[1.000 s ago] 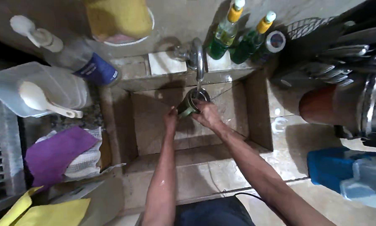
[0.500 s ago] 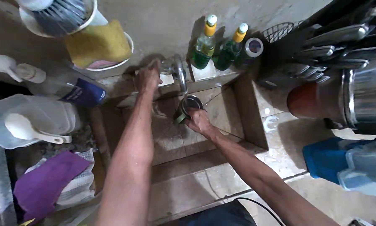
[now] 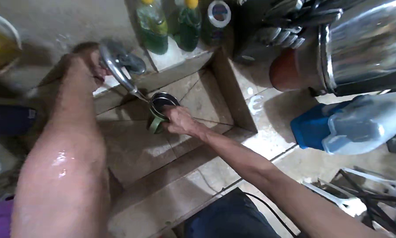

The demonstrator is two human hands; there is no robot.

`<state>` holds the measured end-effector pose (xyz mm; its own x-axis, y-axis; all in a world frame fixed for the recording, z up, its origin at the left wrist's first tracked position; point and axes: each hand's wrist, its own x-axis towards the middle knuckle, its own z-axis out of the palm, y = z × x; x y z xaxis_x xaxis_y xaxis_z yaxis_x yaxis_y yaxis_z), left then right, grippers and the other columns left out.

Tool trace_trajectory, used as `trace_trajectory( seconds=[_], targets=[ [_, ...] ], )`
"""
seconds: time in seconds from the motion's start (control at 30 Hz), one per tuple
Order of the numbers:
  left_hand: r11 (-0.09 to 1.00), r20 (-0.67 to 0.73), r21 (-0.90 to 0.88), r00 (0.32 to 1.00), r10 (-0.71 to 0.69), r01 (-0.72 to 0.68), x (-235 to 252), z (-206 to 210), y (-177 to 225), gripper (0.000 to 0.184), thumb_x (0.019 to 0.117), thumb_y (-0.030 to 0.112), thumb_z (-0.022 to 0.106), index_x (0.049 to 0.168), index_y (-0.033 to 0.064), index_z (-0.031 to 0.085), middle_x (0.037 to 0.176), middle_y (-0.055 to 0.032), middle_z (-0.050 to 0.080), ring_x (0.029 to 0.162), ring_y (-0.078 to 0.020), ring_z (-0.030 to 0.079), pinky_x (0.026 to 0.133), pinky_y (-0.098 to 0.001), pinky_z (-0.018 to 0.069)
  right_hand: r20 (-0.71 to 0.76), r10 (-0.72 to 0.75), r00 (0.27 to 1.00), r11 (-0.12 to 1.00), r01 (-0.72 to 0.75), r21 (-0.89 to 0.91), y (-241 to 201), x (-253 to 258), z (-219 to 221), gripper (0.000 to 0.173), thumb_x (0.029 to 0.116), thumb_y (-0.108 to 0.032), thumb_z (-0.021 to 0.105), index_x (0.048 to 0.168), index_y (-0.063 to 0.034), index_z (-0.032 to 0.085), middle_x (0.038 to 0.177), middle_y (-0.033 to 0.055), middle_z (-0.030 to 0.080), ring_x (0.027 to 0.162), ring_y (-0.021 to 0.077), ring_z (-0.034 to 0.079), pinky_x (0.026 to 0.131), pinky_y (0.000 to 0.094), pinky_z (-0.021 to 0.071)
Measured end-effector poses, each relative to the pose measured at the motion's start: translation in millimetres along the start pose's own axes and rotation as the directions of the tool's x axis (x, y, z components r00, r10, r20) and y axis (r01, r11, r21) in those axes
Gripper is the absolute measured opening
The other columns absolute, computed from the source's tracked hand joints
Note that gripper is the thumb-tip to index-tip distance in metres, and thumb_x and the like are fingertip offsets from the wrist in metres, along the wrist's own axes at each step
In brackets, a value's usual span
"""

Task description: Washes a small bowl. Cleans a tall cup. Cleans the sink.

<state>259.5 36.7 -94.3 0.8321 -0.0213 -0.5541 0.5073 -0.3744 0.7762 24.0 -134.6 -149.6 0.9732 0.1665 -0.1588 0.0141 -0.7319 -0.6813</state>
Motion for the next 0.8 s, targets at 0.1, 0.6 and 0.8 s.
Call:
trace_trajectory(
  seconds=[0.1,0.6,0.8],
  targets=[
    [0.991,0.017,-0.071,0.994,-0.111,0.112,-1.6,-1.7,2.4,0.028,0.1005,0.05,0.055,0.089,0.0244,0.057,0.067,0.0086,0.052,0.051,-0.0011,0.048,0.045,-0.0162,0.0402,-0.015,0.108,0.994,0.91,-0.093,0.404,17.2,-43.7,-21.6,0.021,0.0877,-0.025,0.079,0.098,-0.0068,0.076,0.089,0.0059,0.074,0.084,0.018,0.071,0.081,0.0476,0.0588],
    [0.982,-0.115,0.169,0.988,0.102,-0.081,-86.3,11.1,0.0,0.051,0.1042,0.03,0.058,0.151,0.0148,0.046,0.137,-0.0119,0.058,0.1,-0.0204,0.065,0.084,-0.0416,0.0566,0.226,0.5,0.836,-0.186,-0.151,0.971,44.1,-189.8,-74.8,0.048,0.0967,-0.052,0.058,0.134,-0.022,0.059,0.124,0.0083,0.067,0.105,0.0266,0.068,0.081,0.0522,0.06],
    [0.915,0.055,-0.151,0.921,0.386,-0.374,-237.9,30.8,-80.0,0.056,0.103,0.035,0.056,0.152,0.0098,0.045,0.134,-0.0103,0.064,0.111,-0.0221,0.068,0.089,-0.0423,0.0609,0.355,0.392,0.849,-0.417,-0.18,0.891,29.6,-171.0,-60.5,0.056,0.0975,-0.055,0.056,0.143,-0.0231,0.051,0.137,0.0135,0.061,0.118,0.0358,0.063,0.09,0.0617,0.0559]
  ],
)
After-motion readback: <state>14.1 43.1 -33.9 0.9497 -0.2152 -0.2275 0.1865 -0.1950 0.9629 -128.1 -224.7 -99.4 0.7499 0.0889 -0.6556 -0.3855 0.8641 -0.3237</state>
